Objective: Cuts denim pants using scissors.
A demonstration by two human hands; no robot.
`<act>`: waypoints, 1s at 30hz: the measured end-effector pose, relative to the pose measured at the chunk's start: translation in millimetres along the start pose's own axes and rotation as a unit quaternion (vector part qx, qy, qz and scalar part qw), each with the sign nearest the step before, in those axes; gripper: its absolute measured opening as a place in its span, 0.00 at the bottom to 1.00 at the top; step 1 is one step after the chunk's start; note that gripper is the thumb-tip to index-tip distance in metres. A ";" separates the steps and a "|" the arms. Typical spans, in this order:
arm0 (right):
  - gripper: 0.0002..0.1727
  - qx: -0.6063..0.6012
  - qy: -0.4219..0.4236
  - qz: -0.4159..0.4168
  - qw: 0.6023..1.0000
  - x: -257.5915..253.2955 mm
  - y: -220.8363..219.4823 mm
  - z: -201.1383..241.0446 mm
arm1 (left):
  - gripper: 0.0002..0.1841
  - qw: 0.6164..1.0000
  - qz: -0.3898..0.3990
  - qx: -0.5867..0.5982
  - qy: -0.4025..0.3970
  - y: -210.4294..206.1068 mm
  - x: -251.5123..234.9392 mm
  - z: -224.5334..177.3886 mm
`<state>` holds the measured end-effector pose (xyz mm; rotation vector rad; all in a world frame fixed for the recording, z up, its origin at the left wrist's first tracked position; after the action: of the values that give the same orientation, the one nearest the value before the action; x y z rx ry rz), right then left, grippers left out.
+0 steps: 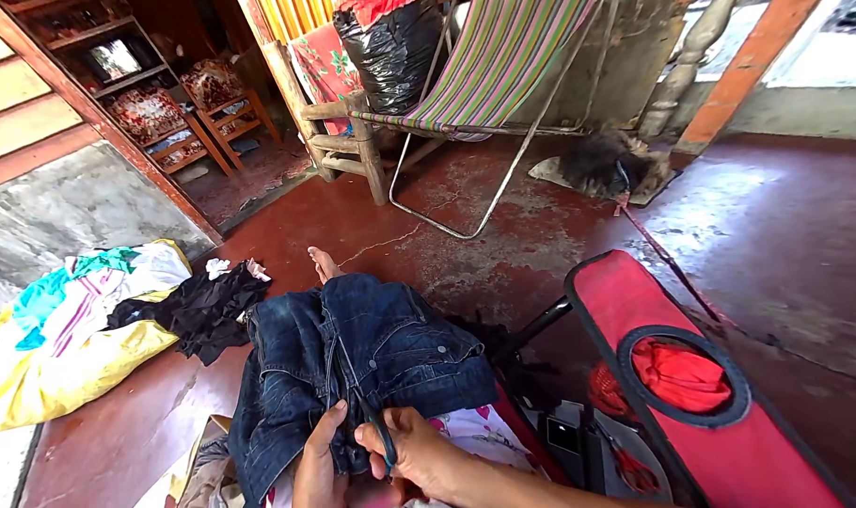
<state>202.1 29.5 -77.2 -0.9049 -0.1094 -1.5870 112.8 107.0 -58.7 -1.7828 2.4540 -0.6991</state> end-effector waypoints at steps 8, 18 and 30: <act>0.25 -0.002 0.001 0.000 1.000 5.0 -2.6 3.1 | 0.15 1.000 0.022 -0.019 -0.006 -1.3 3.6 -2.4; 0.35 0.130 0.024 -0.069 0.989 -3.4 4.7 11.3 | 0.13 0.996 0.004 -0.038 -0.076 9.2 3.0 -7.0; 0.22 -0.026 0.047 -0.030 0.998 -1.1 8.8 10.2 | 0.14 0.960 0.281 -0.001 0.002 5.3 16.6 -3.6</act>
<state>214.6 33.7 -74.5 -0.8715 -0.0291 -1.6931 101.2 94.4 -53.6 -0.9826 2.7538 -0.6351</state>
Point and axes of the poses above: each hand's wrist, its own x-axis away from the middle knuckle, its own y-axis out of the back of the hand, z = x × y, the point moved 10 cm from there along -x, towards the middle knuckle, and after that the axes turned 9 degrees about -y, right-handed, at the moved point
